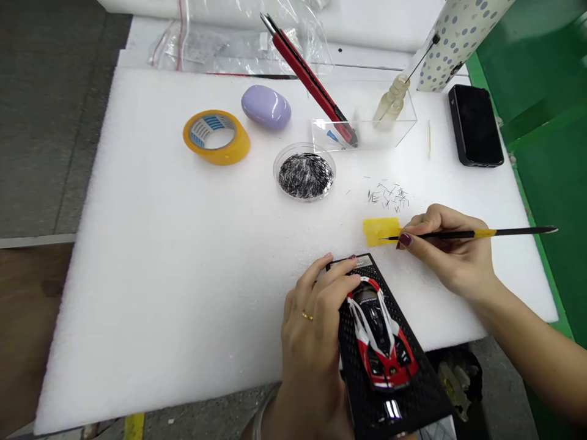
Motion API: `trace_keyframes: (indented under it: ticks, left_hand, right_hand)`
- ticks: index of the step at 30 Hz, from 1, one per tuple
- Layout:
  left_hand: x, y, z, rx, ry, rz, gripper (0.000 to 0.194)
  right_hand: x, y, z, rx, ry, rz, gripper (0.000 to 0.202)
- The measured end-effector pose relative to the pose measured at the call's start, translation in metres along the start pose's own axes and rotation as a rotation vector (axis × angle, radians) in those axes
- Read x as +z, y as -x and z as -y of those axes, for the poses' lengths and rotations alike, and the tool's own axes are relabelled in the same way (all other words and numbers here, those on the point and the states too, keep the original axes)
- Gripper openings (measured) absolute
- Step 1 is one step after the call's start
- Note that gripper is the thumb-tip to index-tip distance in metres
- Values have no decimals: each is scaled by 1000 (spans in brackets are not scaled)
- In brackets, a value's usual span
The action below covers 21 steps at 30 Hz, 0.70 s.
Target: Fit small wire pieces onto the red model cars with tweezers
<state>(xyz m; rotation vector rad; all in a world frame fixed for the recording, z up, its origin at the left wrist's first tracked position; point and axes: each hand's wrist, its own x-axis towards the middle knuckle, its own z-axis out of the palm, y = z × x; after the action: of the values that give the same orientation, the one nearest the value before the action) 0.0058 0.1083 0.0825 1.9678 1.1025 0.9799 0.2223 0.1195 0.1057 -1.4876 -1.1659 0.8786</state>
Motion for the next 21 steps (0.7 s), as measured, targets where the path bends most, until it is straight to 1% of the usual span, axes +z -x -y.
trace_keyframes:
  ticks: [3, 5, 8, 10, 13, 16, 19, 21]
  left_hand:
    - [0, 0, -3, -25, 4, -21, 23]
    - [0, 1, -7, -65, 1, -23, 23]
    - [0, 4, -10, -107, 9, -9, 26]
    - [1, 6, -11, -122, 16, -16, 28]
    - [4, 7, -9, -113, 8, -57, 28]
    - [7, 6, -10, -102, 42, -93, 27]
    - [7, 6, -14, -138, 132, -80, 27]
    - [5, 5, -16, -129, 175, -50, 26]
  right_hand:
    - [2, 7, 7, 26, -186, -19, 15]
    - [8, 16, 14, 38, -345, -49, 14]
    - [24, 31, 26, 38, -543, -116, 13]
    - [37, 39, 30, 30, -622, -158, 12]
    - [51, 48, 31, 38, -701, -200, 11]
    - [57, 53, 27, 39, -729, -197, 12]
    - [58, 57, 23, 18, -724, -192, 13]
    - [58, 59, 22, 15, -721, -197, 13]
